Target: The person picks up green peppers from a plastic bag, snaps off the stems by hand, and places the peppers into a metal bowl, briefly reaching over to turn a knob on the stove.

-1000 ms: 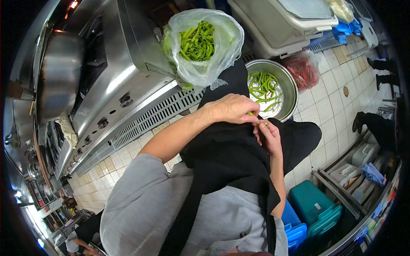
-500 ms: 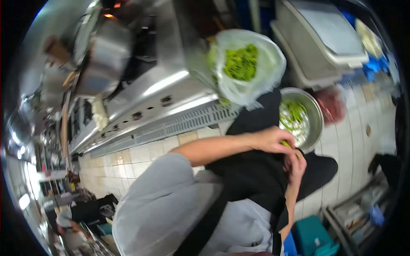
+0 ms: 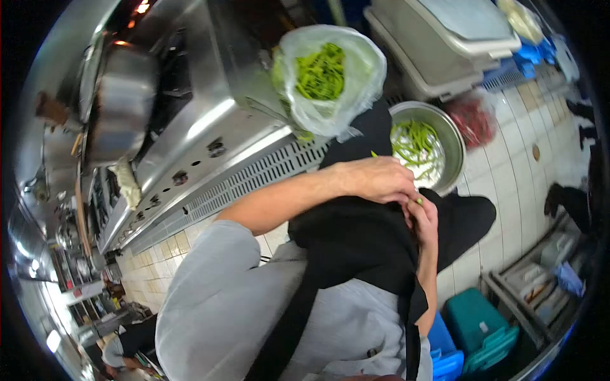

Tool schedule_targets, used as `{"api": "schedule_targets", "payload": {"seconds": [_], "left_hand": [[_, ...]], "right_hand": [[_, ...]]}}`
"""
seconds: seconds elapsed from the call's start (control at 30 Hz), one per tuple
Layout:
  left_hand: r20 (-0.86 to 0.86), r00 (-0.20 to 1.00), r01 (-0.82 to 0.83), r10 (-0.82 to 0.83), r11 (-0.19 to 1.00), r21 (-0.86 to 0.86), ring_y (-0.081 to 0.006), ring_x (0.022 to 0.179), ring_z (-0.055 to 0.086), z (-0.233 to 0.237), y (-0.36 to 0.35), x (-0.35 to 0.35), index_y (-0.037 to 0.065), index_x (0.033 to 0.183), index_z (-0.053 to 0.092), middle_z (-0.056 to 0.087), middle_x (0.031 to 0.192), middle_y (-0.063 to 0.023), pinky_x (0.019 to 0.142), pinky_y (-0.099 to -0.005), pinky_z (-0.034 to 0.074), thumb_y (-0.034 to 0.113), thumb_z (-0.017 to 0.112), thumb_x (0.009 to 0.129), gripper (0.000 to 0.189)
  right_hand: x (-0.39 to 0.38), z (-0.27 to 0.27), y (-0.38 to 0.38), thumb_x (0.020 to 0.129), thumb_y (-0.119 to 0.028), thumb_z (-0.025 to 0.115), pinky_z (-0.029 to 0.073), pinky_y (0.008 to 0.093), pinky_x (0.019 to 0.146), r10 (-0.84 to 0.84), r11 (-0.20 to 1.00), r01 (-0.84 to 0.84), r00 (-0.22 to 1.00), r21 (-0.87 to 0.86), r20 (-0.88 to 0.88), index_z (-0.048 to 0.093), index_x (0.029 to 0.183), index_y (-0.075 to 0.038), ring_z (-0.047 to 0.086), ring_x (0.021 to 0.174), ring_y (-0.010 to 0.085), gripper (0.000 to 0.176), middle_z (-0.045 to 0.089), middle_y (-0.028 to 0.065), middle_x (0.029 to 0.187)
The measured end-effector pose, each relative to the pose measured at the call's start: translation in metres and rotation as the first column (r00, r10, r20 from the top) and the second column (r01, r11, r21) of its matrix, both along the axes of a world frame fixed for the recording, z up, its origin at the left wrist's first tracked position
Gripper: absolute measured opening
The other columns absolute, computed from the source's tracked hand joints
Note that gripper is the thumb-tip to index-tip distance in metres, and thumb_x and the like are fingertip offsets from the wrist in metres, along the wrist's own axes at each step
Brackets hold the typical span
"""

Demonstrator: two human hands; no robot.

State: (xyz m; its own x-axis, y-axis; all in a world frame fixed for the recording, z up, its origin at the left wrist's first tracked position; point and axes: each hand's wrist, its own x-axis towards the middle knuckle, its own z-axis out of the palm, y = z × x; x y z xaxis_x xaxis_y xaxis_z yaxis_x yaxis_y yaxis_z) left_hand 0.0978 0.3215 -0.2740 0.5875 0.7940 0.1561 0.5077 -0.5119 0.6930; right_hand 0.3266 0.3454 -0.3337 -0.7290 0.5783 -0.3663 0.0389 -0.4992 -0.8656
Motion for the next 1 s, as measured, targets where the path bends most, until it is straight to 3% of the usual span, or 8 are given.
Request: {"api": "schedule_targets", "payload": {"seconds": [0.2,0.3,0.43,0.57,0.7,0.77,0.9,1.0], "left_hand": [[0.1,0.991,-0.085,0.092,0.994,-0.074,-0.029,0.093,0.064,-0.018,0.002,0.016,0.009,0.107,0.071,0.066,0.095,-0.0097,0.084,-0.0385,0.049,0.013,0.066,0.087,0.022],[0.365,0.84,-0.249,0.401,0.883,-0.397,-0.0196,0.094,0.067,-0.04,-0.007,0.032,0.004,0.109,0.072,0.071,0.101,-0.0101,0.086,-0.0305,0.052,0.007,0.063,0.092,0.019],[0.518,0.569,-0.115,0.638,0.686,-0.718,-0.0118,0.093,0.063,-0.058,-0.015,0.043,-0.004,0.115,0.066,0.069,0.102,-0.0062,0.083,-0.0275,0.051,0.01,0.059,0.098,0.023],[0.384,0.474,-0.484,0.792,0.599,-0.638,-0.0115,0.089,0.063,-0.05,0.027,0.04,-0.001,0.12,0.065,0.069,0.102,-0.0079,0.083,-0.0282,0.052,0.014,0.059,0.097,0.028],[0.311,0.565,-0.738,0.764,0.637,-0.224,-0.0379,0.134,0.044,-0.063,0.045,0.038,-0.005,0.135,0.05,0.046,0.142,-0.0263,0.11,-0.0386,0.037,0.022,0.058,0.096,0.048],[0.442,0.518,-0.746,0.732,0.64,-0.185,-0.0344,0.123,0.054,-0.026,0.011,0.033,-0.005,0.127,0.056,0.057,0.131,-0.0244,0.103,-0.0378,0.043,0.02,0.057,0.097,0.038],[0.371,0.568,-0.444,0.735,0.653,-0.614,-0.014,0.091,0.065,-0.008,-0.084,-0.017,-0.003,0.106,0.066,0.069,0.1,-0.0084,0.078,-0.0266,0.051,0.015,0.055,0.1,0.022],[0.35,0.062,-0.321,0.935,0.351,-0.88,-0.0165,0.102,0.065,-0.021,-0.164,-0.047,0.004,0.12,0.061,0.068,0.108,-0.008,0.083,-0.0309,0.053,0.024,0.055,0.101,0.028]], "right_hand": [[0.008,-0.011,-0.005,0.094,-0.014,0.052,0.027,0.0209,0.045,-0.162,0.984,0.155,0.984,-0.089,-0.075,0.062,0.092,-0.002,0.037,0.049,0.0039,0.016,0.047,-0.0046,0.064],[0.005,-0.01,-0.006,0.097,-0.013,0.051,0.024,0.0224,0.043,-0.28,0.944,0.244,0.948,-0.22,-0.151,0.061,0.093,-0.001,0.029,0.046,0.0045,0.016,0.038,-0.0056,0.059],[-0.001,-0.011,-0.009,0.098,-0.013,0.052,0.024,0.0224,0.042,-0.34,0.933,0.31,0.925,-0.181,-0.169,0.061,0.094,-0.001,0.03,0.045,0.0044,0.016,0.039,-0.0053,0.059],[-0.014,-0.015,-0.005,0.095,-0.014,0.057,0.026,0.022,0.042,-0.283,0.958,0.285,0.957,-0.021,0.056,0.065,0.095,-0.001,0.034,0.046,0.0039,0.015,0.041,-0.0069,0.059],[-0.005,-0.026,-0.001,0.096,-0.014,0.054,0.025,0.0227,0.041,-0.31,0.95,0.31,0.951,-0.018,0.013,0.063,0.092,0.001,0.032,0.045,0.0045,0.017,0.042,-0.0043,0.058],[0.001,-0.026,-0.001,0.096,-0.014,0.053,0.024,0.0225,0.041,-0.334,0.94,0.332,0.942,-0.081,-0.016,0.061,0.092,0.0,0.031,0.044,0.0051,0.017,0.041,-0.0037,0.059],[-0.002,-0.026,0.002,0.096,-0.016,0.052,0.025,0.0223,0.041,-0.378,0.915,0.361,0.923,-0.181,-0.068,0.059,0.09,-0.002,0.031,0.043,0.0057,0.017,0.04,-0.0038,0.059],[-0.011,-0.025,0.006,0.095,-0.02,0.054,0.025,0.0228,0.04,-0.353,0.918,0.345,0.936,-0.196,-0.006,0.058,0.088,-0.003,0.033,0.042,0.0061,0.019,0.04,-0.0029,0.058]]}}
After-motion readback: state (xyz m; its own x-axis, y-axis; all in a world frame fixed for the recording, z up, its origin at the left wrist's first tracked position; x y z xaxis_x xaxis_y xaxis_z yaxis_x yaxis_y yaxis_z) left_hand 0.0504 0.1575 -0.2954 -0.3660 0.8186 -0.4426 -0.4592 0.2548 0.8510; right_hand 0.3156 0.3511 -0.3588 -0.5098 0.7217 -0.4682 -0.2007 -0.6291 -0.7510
